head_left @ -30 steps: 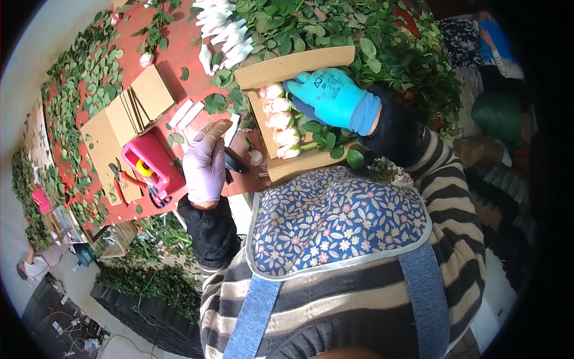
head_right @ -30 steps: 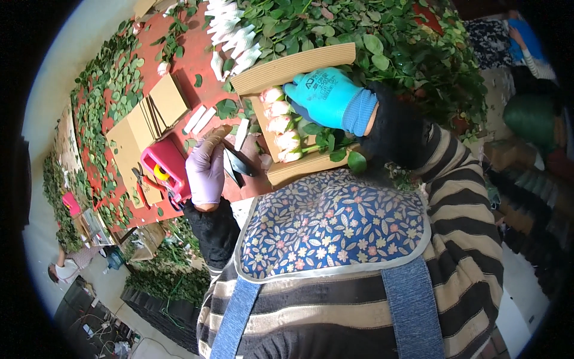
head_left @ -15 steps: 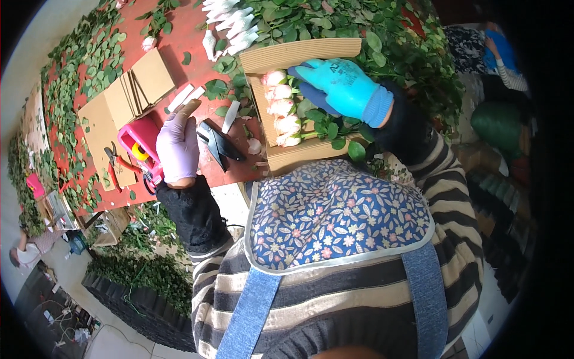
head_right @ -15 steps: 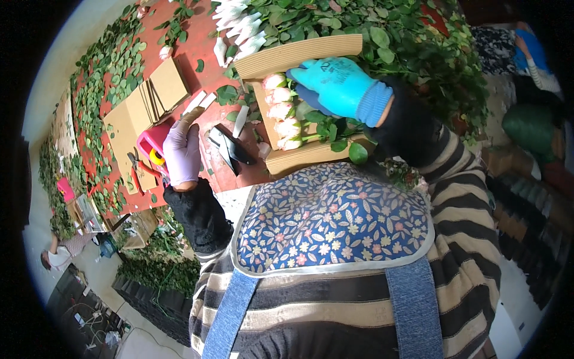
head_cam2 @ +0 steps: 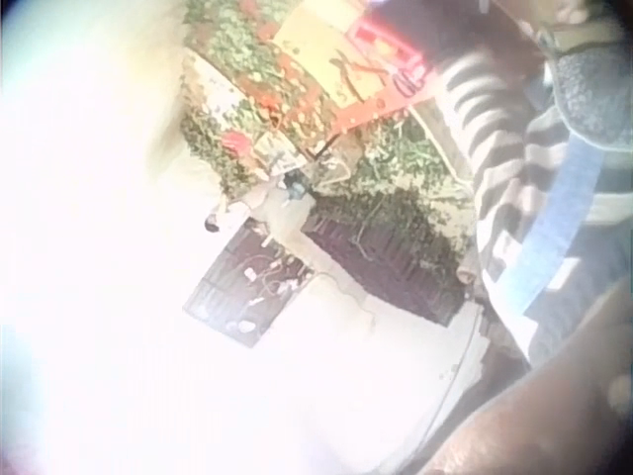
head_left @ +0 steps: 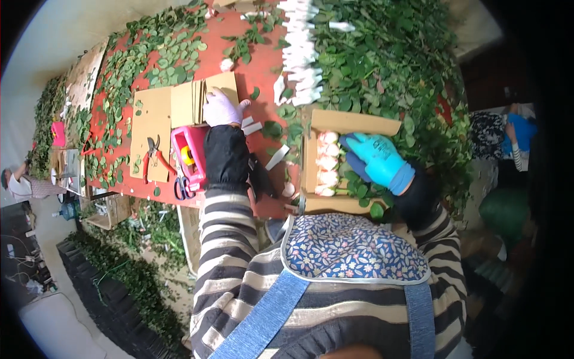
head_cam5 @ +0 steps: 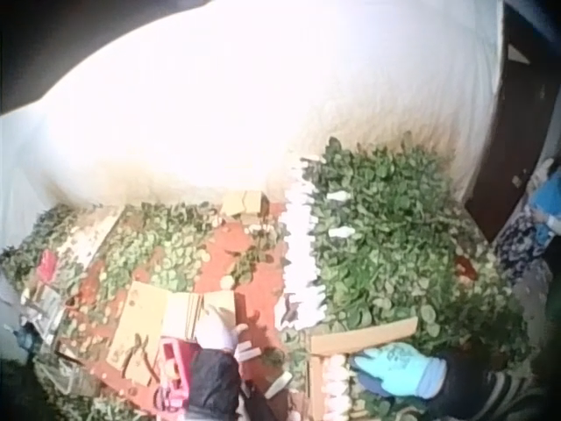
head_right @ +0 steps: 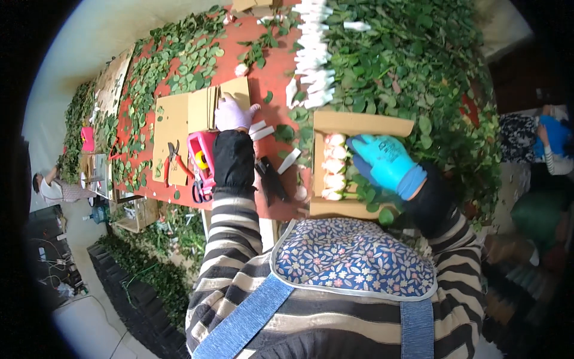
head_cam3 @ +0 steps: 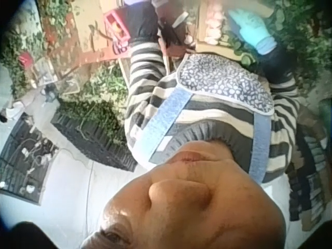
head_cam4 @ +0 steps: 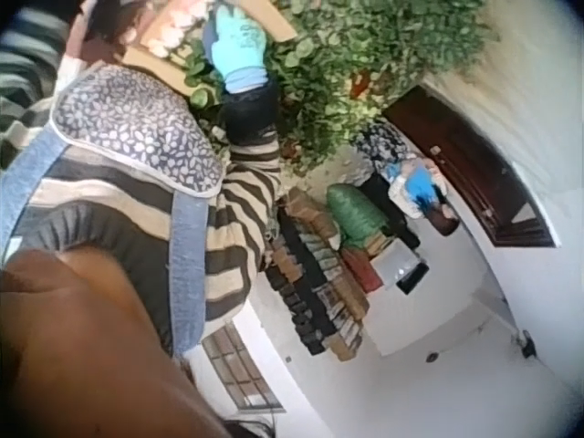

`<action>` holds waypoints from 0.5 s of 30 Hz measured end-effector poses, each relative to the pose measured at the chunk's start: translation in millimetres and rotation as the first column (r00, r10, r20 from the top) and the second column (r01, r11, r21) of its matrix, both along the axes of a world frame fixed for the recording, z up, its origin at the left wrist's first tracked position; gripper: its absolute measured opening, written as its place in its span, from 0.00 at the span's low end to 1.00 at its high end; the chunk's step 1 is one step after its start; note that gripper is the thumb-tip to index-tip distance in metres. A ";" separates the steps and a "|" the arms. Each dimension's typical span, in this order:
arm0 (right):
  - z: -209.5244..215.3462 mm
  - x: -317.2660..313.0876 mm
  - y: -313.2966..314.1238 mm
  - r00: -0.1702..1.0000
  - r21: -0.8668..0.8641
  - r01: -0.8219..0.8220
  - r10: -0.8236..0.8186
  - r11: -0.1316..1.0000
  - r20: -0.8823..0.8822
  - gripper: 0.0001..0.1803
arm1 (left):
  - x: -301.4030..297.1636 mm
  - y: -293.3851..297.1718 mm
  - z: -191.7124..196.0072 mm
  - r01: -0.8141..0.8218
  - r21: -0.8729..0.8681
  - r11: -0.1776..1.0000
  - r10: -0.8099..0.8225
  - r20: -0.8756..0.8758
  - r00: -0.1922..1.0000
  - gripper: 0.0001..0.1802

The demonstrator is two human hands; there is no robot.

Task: The person places a row of roses into a small cardboard box, arranges them neatly, and uses a stapler to secure the internal packing material.

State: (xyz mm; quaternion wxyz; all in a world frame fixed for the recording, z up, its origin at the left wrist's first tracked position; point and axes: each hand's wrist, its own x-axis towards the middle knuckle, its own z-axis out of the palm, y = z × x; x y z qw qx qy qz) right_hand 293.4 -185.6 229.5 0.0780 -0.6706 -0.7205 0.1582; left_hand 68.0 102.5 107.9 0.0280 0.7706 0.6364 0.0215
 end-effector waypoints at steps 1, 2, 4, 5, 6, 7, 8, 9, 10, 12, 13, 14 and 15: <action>0.5 0.0 -1.2 1.000 -0.012 0.014 -0.014 1.000 0.000 0.19 | 8.2 11.0 -21.2 -0.008 0.012 1.000 0.008 -0.020 1.000 0.61; 1.3 -1.4 0.1 1.000 0.052 -0.024 0.024 0.998 0.002 0.20 | 6.9 17.4 -23.7 -0.033 -0.074 0.997 0.030 -0.040 0.999 0.61; 10.3 -4.4 0.0 0.998 0.000 0.025 -0.025 1.000 -0.059 0.21 | 2.5 30.4 -26.6 -0.034 -0.208 0.977 0.024 -0.051 0.998 0.59; 12.7 -3.8 -1.2 0.995 -0.015 0.040 -0.041 0.999 -0.085 0.21 | 1.1 34.1 -28.2 -0.026 -0.242 0.970 0.023 -0.013 1.000 0.56; 16.7 -0.8 -1.8 0.996 -0.015 0.046 -0.047 0.999 -0.080 0.21 | 1.4 37.2 -30.2 -0.017 -0.249 0.968 0.024 0.024 0.999 0.53; 17.3 1.5 -3.6 0.993 0.012 0.037 -0.035 0.999 -0.109 0.20 | -2.8 38.5 -28.6 -0.014 -0.255 0.967 0.026 0.045 0.999 0.51; 17.7 1.3 -4.4 0.991 0.037 0.024 -0.019 0.999 -0.136 0.20 | -13.4 45.9 -41.6 0.002 -0.216 0.976 0.018 0.093 0.996 0.48; 15.1 0.5 -3.4 0.989 0.038 0.024 -0.018 0.999 -0.145 0.20 | -25.5 54.1 -53.4 0.017 -0.176 0.984 0.008 0.139 0.990 0.46; 10.4 3.1 -6.2 0.986 0.102 0.031 -0.014 0.994 -0.164 0.20 | -26.4 52.7 -53.2 0.063 -0.115 0.991 -0.033 0.244 0.969 0.45; 9.8 5.6 -8.0 0.988 0.152 0.024 -0.001 0.988 -0.152 0.19 | -35.4 63.9 -56.8 0.019 -0.193 0.981 0.060 0.396 0.916 0.43; 14.7 5.2 -5.8 0.991 0.119 0.019 -0.003 0.993 -0.131 0.17 | -44.1 66.1 -61.7 0.007 -0.238 0.971 0.103 0.448 0.888 0.40; 13.0 5.1 -5.1 0.994 0.134 -0.001 0.016 0.991 -0.109 0.17 | -60.3 69.8 -70.4 0.063 -0.311 0.948 0.156 0.628 0.763 0.38; 13.8 3.6 -0.9 0.996 0.159 -0.034 0.047 0.987 -0.082 0.16 | -71.5 71.4 -75.7 0.118 -0.361 0.925 0.226 0.773 0.593 0.37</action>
